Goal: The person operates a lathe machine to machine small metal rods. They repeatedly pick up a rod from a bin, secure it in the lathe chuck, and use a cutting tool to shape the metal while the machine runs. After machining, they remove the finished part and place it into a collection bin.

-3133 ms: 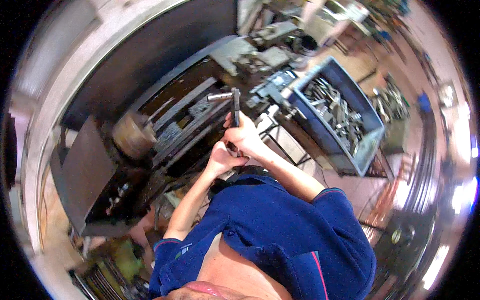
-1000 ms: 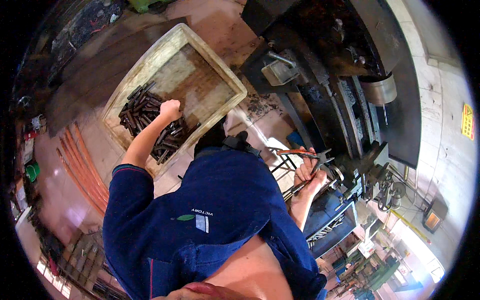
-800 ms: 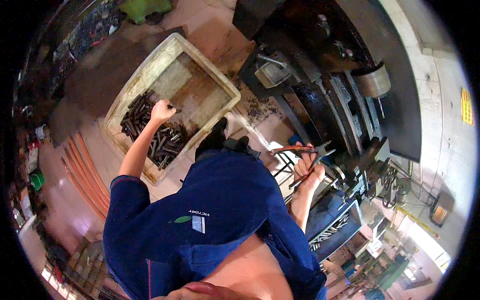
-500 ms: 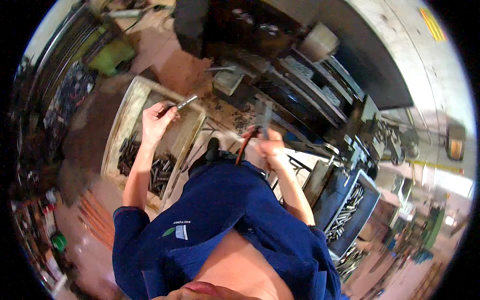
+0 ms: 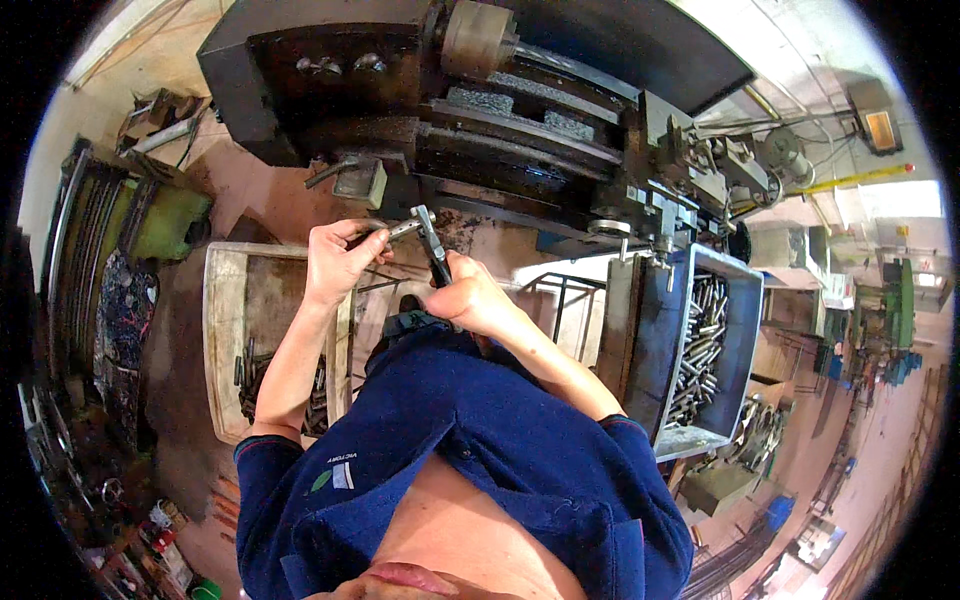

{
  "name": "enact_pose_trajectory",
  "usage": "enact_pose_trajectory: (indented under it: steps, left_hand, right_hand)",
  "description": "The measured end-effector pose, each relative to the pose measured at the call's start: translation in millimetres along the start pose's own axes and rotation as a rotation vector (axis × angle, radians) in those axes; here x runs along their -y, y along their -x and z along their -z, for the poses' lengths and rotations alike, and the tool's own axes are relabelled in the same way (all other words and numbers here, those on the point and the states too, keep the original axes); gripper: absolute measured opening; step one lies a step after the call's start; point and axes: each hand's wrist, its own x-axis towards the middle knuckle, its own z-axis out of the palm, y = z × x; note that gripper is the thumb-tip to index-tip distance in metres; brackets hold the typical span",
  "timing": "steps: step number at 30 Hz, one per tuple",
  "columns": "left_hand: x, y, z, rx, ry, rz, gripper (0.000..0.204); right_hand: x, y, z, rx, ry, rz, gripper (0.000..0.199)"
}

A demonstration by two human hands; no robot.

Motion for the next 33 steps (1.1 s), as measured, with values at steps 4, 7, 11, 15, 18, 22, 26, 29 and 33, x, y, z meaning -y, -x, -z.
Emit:
enact_pose_trajectory:
  steps: [4, 7, 11, 15, 18, 22, 26, 29, 33]
  left_hand:
    - [0.2, -6.6, -10.3, 0.064, 0.023, 0.021, 0.017]
    - [-2.6, -12.7, -13.8, 0.085, 0.029, 0.056, 0.017]
    - [-5.5, -21.9, 0.8, -0.155, -0.024, -0.015, 0.026]
    - [9.8, -29.2, 21.9, -0.086, 0.282, -0.091, 0.026]
    - [16.7, -31.1, 28.4, -0.002, 0.386, -0.021, 0.016]
    - [20.5, -31.6, 26.9, 0.126, 0.441, 0.007, 0.005]
    - [35.8, -30.8, 20.3, 0.287, 0.275, 0.113, 0.015]
    - [62.9, -21.4, 6.4, 0.452, 0.286, 0.184, 0.030]
    - [73.0, -5.3, -35.2, 0.651, 0.139, 0.229, 0.047]
  right_hand:
    - [-22.4, -0.1, -5.2, -0.120, 0.059, 0.111, 0.036]
    - [-17.5, 3.9, -1.6, -0.119, 0.063, 0.032, 0.037]
    - [-24.8, 7.9, 1.5, -0.146, -0.037, -0.007, 0.038]
    - [-21.4, 11.6, -2.1, -0.194, -0.090, 0.013, 0.021]
    - [-19.9, 15.3, -3.4, -0.182, -0.110, -0.020, 0.022]
    - [-26.9, 13.1, -13.8, -0.245, -0.328, -0.026, 0.024]
    - [-46.2, 7.1, -20.2, -0.255, -0.547, 0.011, 0.024]
    - [-44.1, -0.1, -14.9, -0.376, -0.353, -0.001, 0.020]
    - [-64.7, -13.5, -0.4, -0.554, -0.524, 0.047, 0.024]
